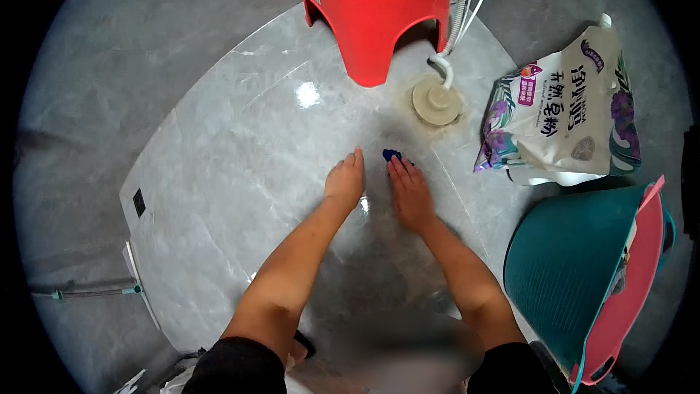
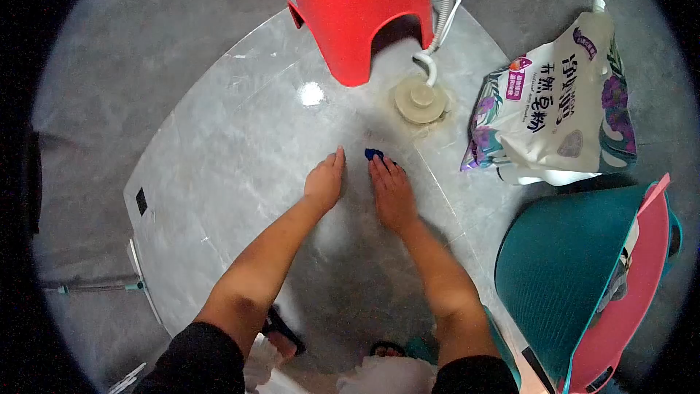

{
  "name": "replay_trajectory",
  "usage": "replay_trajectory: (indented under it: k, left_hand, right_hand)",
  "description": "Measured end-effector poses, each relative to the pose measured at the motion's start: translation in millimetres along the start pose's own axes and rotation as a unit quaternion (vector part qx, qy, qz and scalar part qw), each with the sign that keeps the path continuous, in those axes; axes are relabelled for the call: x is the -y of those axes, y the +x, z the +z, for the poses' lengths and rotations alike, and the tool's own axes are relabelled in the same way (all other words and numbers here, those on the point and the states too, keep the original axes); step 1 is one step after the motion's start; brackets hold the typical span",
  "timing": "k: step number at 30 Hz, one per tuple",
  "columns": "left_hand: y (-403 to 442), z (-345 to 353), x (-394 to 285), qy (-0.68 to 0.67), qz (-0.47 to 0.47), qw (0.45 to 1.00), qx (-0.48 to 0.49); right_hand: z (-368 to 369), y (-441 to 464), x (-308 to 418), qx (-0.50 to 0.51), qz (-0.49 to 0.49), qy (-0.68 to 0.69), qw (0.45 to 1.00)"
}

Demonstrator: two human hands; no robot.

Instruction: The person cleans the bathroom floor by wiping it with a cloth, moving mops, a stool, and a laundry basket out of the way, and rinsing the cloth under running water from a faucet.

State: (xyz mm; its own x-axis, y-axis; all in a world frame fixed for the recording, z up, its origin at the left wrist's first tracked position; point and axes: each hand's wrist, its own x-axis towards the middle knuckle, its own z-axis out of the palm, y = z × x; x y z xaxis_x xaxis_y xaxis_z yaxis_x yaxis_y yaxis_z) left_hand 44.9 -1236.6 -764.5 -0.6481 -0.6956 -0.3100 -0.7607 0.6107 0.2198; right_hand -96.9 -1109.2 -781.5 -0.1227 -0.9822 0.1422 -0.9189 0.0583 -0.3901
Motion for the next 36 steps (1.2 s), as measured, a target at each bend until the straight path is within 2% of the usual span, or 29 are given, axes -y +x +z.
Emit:
replay_trajectory:
  k: [5,11,17,23,29,31,36]
  left_hand:
    - [-8,-7,-6,0.0,-0.019,0.999,0.033]
    - [1,-1,-2,0.024,-0.008,1.0,0.006]
    - [12,-8,-2,0.016,-0.035,0.999,0.031]
    - [-1,3,9,0.053,0.034,0.998,-0.013]
    - [-6,11,7,0.038,-0.021,0.998,-0.052]
    - [-12,6,18,0.054,-0.033,0.997,-0.037]
    - [2,-2,27,0.032,-0.059,0.998,-0.021]
  right_hand:
    - [1,2,0,0.0,0.001,0.016,1.0]
    - [-2,-2,1,0.001,0.004,0.01,1.0]
    - [4,-4,-1,0.006,0.008,0.003,1.0]
    - [4,0,2,0.005,0.013,0.0,1.0]
    - [3,3,1,0.022,0.017,-0.009,1.0]
    - [1,3,5,0.037,0.034,-0.01,0.999]
    - [1,0,1,0.024,0.005,-0.011,1.0]
